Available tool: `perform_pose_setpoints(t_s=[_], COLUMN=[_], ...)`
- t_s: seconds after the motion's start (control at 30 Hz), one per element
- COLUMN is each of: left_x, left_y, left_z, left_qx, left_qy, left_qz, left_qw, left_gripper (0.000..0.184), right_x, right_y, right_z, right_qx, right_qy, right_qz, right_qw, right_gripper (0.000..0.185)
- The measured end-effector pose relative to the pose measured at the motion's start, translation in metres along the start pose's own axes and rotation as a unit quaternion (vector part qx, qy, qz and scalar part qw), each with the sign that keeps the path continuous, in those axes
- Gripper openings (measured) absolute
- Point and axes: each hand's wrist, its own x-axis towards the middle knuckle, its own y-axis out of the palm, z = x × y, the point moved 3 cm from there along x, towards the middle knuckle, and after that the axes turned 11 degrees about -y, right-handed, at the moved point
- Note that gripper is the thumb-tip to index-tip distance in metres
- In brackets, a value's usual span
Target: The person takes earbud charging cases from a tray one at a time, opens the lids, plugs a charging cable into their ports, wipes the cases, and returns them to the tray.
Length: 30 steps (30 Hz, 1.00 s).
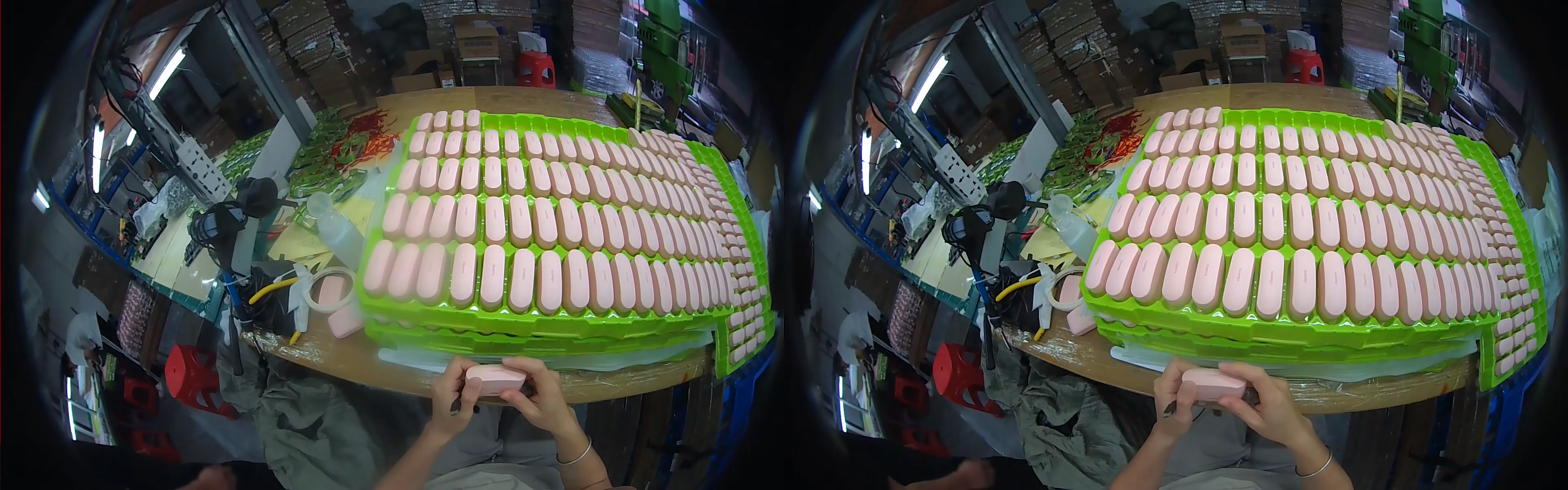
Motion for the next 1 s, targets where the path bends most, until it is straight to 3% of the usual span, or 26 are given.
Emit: perform_pose_setpoints(t_s=[0.17,0.27,0.37,0.43,0.47,0.53,0.73,0.87,0.93,1.0], left_x=[0.000,0.017,0.042,0.058,0.068,0.082,0.090,0.072,0.045,0.024], left_y=[-0.015,-0.035,-0.055,-0.065,-0.069,-0.070,-0.073,-0.077,-0.086,-0.084], left_z=[-0.027,-0.057,-0.086,-0.101,-0.108,-0.123,-0.111,-0.102,-0.092,-0.078], left_qx=[0.096,0.182,0.259,0.410,0.410,0.522,0.549,0.507,0.381,0.298], left_qy=[0.064,0.119,0.140,0.213,0.215,0.257,0.209,0.228,0.293,0.287], left_qz=[-0.076,-0.125,-0.156,-0.196,-0.196,-0.212,-0.140,-0.167,-0.205,-0.216], left_qw=[0.990,0.968,0.943,0.865,0.864,0.785,0.797,0.814,0.853,0.884], left_gripper=[0.029,0.059,0.054,0.040,0.040,0.028,0.026,0.019,0.016,0.019], right_x=[0.001,0.001,0.002,0.002,0.002,0.002,0.001,0.002,0.002,0.002], right_y=[0.000,0.000,-0.001,-0.001,-0.002,-0.001,-0.002,-0.001,-0.001,0.000], right_z=[-0.003,-0.004,-0.002,-0.002,-0.002,-0.002,-0.001,-0.001,-0.002,-0.002], right_qx=[0.032,0.052,0.045,0.045,0.045,0.044,0.035,0.032,0.031,0.041], right_qy=[0.025,0.031,0.040,0.030,0.029,0.025,0.062,0.056,0.037,0.053], right_qz=[-0.052,-0.058,-0.042,-0.049,-0.050,-0.044,-0.034,-0.032,-0.043,-0.049], right_qw=[0.998,0.997,0.997,0.997,0.997,0.998,0.997,0.997,0.998,0.997], right_gripper=[0.034,0.034,0.034,0.033,0.033,0.033,0.032,0.032,0.033,0.033])
